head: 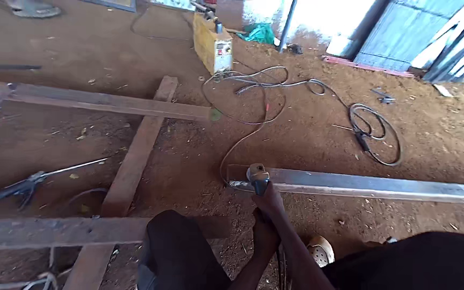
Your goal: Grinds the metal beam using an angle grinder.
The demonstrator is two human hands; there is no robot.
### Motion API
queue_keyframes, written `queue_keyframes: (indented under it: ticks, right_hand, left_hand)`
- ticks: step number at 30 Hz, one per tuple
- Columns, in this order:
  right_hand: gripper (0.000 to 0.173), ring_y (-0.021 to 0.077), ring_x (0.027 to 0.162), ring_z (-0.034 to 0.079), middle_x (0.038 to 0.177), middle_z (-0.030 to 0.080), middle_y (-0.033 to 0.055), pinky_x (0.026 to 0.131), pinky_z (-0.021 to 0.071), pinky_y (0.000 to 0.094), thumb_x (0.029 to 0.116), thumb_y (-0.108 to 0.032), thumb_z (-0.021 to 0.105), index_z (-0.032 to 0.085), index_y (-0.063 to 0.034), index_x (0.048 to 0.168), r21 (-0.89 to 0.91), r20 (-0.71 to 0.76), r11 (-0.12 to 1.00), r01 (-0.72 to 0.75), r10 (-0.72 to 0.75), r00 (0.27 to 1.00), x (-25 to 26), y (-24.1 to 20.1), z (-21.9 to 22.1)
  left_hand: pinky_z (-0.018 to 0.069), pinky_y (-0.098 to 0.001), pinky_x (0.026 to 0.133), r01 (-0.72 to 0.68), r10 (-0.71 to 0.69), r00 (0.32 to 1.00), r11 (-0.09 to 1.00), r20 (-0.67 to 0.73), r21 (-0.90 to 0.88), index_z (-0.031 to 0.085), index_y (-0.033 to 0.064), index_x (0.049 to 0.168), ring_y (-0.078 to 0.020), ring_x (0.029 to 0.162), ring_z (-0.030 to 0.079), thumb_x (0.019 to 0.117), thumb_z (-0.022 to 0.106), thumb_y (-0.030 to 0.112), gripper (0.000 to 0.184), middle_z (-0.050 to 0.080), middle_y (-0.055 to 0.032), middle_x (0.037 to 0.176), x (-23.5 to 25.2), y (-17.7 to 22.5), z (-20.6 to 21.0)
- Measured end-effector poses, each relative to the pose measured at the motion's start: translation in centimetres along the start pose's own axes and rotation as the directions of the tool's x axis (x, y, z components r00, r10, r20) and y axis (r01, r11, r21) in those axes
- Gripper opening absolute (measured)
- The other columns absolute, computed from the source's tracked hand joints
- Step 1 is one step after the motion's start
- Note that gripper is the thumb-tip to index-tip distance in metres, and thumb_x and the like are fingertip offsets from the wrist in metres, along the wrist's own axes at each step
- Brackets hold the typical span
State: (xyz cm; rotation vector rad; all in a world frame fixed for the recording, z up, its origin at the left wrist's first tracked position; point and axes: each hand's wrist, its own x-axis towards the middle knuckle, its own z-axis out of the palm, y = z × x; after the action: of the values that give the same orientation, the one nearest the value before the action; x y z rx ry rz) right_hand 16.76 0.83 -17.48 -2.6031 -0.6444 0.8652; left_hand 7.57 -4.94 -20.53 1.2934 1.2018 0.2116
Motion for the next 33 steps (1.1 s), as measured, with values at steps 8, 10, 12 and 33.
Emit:
queue_keyframes:
  ticks: [8, 10, 12, 33]
  right_hand:
    - [0.079, 0.0372, 0.101, 0.070, 0.110, 0.070, 0.0194, 0.084, 0.0573, 0.0589, 0.0767, -0.029, 0.083, 0.045, -0.0068, 0.143, 0.219, -0.136, 0.935, -0.281, 0.314, 0.940, 0.3, 9.5, -7.8]
    - [0.082, 0.0332, 0.100, 0.071, 0.109, 0.070, 0.0169, 0.084, 0.0584, 0.0559, 0.0776, -0.031, 0.081, 0.041, -0.0064, 0.145, 0.240, -0.058, 0.945, -0.224, 0.244, 0.968, -1.6, 9.3, -8.3]
    - [0.085, 0.0301, 0.097, 0.072, 0.107, 0.071, 0.0147, 0.084, 0.0594, 0.0538, 0.0768, -0.032, 0.083, 0.039, -0.0080, 0.146, 0.339, -0.031, 0.929, -0.147, 0.167, 0.985, -3.4, 10.1, -9.0]
    - [0.047, 0.0257, 0.072, 0.072, 0.087, 0.072, 0.0146, 0.063, 0.0629, 0.0435, 0.0778, -0.014, 0.082, 0.061, 0.0015, 0.118, 0.806, 0.271, 0.528, -0.266, 0.070, 0.960, -4.4, 9.1, -15.5]
  left_hand:
    - [0.0573, -0.0522, 0.090, -0.130, 0.091, 0.938, 0.987, 0.334, 0.096, 0.033, 0.0059, 0.153, -0.0296, 0.102, 0.070, 0.0834, 0.079, 0.023, 0.085, 0.069, -0.0185, 0.116, -0.5, 1.1, 8.1]
    - [0.0606, -0.0526, 0.082, -0.166, 0.106, 0.942, 0.972, 0.320, 0.167, 0.030, 0.0043, 0.155, -0.0299, 0.093, 0.071, 0.0821, 0.081, 0.024, 0.091, 0.068, -0.0192, 0.112, -2.5, 1.6, 6.3]
    - [0.0592, -0.0545, 0.084, -0.207, 0.123, 0.946, 0.941, 0.300, 0.269, 0.028, 0.0057, 0.156, -0.0313, 0.095, 0.071, 0.0765, 0.088, 0.027, 0.102, 0.069, -0.0194, 0.113, -4.9, 2.7, 5.2]
    - [0.0611, -0.0471, 0.087, -0.235, 0.322, 0.924, 0.904, -0.208, 0.357, 0.044, -0.0141, 0.146, -0.0312, 0.107, 0.071, 0.0740, 0.082, 0.024, 0.091, 0.065, -0.0273, 0.129, -10.2, 6.9, 9.6]
